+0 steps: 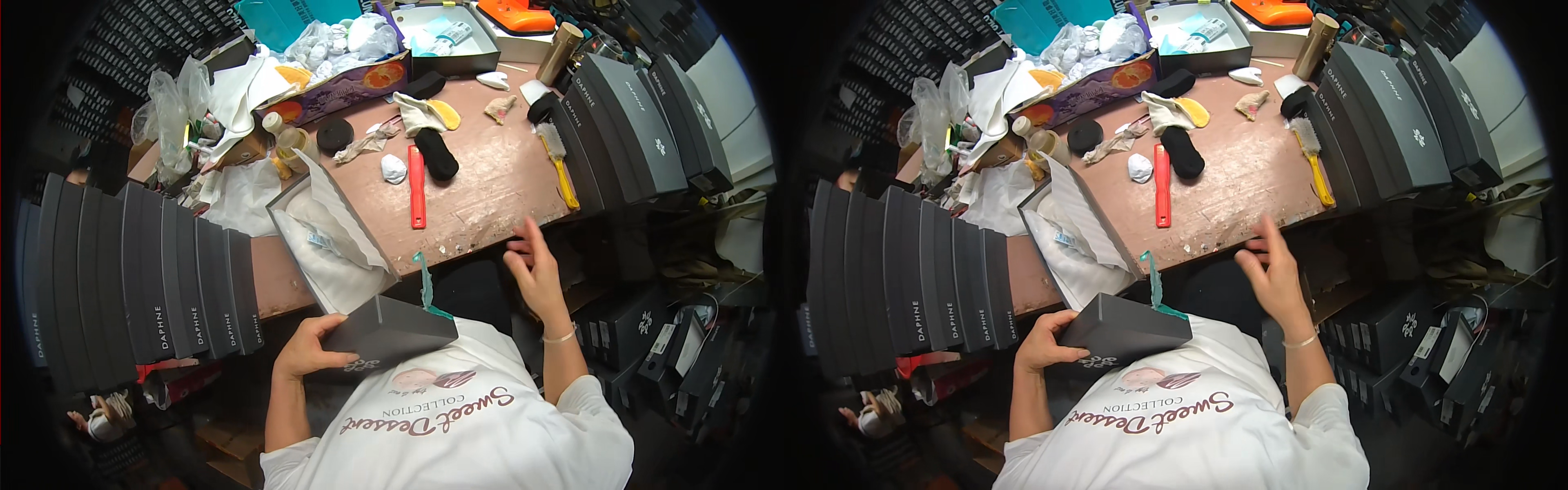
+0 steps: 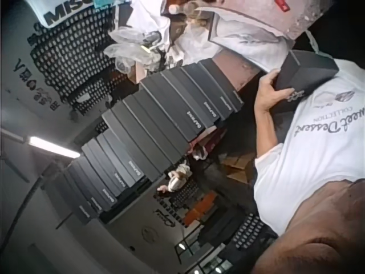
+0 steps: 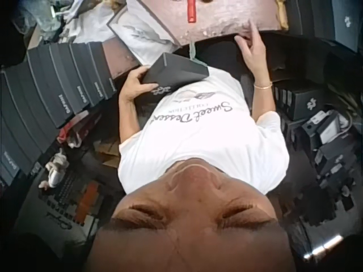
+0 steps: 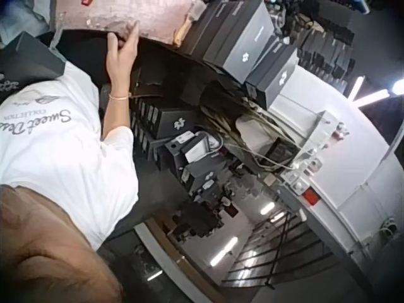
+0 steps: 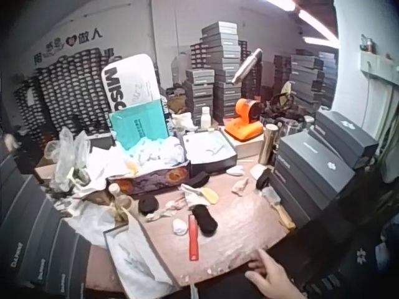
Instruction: The recorder cleans a pair of high-heeled shoes using a cloth and liquid, wraps them in protective paper, and packs them into a branded shoebox.
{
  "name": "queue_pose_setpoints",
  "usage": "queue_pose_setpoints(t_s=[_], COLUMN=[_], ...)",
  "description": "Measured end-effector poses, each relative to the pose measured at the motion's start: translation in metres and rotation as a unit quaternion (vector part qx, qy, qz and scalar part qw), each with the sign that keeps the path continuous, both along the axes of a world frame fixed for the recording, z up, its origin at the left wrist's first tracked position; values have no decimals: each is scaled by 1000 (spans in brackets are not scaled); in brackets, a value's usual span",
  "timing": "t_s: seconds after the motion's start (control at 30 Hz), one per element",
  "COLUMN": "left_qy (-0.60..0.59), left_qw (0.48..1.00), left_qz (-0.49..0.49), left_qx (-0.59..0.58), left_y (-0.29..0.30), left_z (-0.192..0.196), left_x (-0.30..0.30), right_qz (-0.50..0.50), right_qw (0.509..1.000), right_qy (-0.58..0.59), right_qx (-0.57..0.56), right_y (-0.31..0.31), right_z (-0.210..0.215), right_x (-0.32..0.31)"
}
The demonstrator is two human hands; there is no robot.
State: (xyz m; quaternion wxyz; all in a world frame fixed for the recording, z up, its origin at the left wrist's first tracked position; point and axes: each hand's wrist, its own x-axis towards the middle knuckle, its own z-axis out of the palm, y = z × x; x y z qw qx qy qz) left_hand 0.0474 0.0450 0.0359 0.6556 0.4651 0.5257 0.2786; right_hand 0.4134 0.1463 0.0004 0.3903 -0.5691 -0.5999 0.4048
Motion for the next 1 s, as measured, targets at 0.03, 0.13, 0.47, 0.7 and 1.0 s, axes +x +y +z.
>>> queue_pose_setpoints(t_s=[0.03,0.13,0.47,0.7,1.0], left_qy=[-2,-6,-13,-52,-46], left_qw=[1000,999,999,997,998], left_qz=[-4,-21,-6,36,4], left_qx=[-9,-33,-32,-42,-34], left_y=[0,9,4,3,8], left_z=[-3,-3,-7,-13,-7], left_x=[1,1,-5,-18,-10], right_qz=[113,370,437,337,311], right_qw=[992,912,875,936,949], right_qy=[51,-12,-77,-46,42], right_qx=[21,175,193,88,19], right_y=[-4,-5,6,2,-6], right_z=[18,45,12,8,6], right_x=[-9,-56,-64,-16,-33])
